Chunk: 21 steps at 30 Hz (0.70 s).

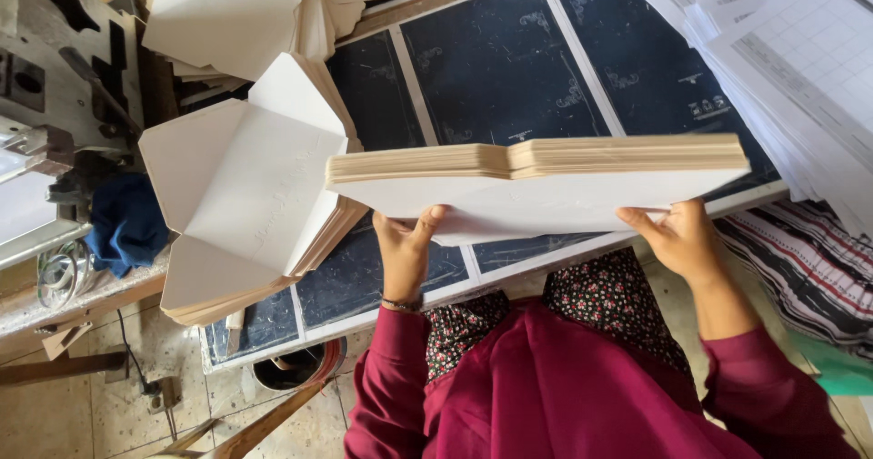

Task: The person folds white paper sheets along pre-scored lines to create box-like structures. They repeatedly pick up a sheet, fold it in half, and press the crease firmly with their hands. The finished folded items are stacked on the table.

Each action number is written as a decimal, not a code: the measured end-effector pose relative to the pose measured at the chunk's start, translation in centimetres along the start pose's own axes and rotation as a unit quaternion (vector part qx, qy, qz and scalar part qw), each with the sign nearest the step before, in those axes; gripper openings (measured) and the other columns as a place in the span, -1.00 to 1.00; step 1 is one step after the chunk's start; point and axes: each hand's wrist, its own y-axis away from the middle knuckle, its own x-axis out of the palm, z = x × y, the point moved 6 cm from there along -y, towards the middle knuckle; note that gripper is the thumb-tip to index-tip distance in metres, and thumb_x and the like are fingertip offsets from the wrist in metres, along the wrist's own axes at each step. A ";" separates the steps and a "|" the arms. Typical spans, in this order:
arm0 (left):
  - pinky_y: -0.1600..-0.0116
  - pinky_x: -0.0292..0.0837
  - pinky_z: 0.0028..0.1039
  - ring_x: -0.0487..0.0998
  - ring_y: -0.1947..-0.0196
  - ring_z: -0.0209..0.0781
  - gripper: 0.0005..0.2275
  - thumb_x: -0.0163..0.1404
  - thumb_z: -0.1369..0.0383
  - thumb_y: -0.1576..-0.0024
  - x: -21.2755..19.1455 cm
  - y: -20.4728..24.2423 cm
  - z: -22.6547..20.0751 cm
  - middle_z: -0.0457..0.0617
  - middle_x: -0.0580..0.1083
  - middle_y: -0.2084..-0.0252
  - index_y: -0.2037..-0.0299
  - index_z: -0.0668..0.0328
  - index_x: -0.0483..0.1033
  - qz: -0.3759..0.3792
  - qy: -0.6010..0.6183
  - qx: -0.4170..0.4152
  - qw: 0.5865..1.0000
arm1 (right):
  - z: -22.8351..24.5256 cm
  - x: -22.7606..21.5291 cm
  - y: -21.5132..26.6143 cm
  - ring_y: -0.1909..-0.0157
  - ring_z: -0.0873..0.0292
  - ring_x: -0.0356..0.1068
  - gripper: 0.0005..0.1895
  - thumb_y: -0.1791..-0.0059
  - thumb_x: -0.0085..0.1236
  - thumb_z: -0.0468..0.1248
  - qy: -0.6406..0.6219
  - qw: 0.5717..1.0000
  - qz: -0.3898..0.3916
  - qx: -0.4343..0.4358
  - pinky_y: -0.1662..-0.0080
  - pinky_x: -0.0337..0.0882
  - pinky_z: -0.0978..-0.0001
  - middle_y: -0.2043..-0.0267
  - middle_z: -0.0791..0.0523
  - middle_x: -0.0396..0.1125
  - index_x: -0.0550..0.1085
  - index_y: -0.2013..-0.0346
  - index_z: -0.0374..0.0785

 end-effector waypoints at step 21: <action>-0.10 0.51 -0.39 0.57 0.04 -0.19 -0.77 0.25 0.27 -0.13 0.1 2.0 0.9 -0.06 0.57 0.09 0.11 0.18 0.58 0.017 -0.016 0.005 1.000 | 2.0 0.1 0.7 -0.14 0.04 0.44 -0.58 0.12 0.41 -0.47 0.070 0.997 -0.005 -0.042 -0.29 0.48 0.19 -0.09 -0.12 0.44 0.48 0.03 -0.56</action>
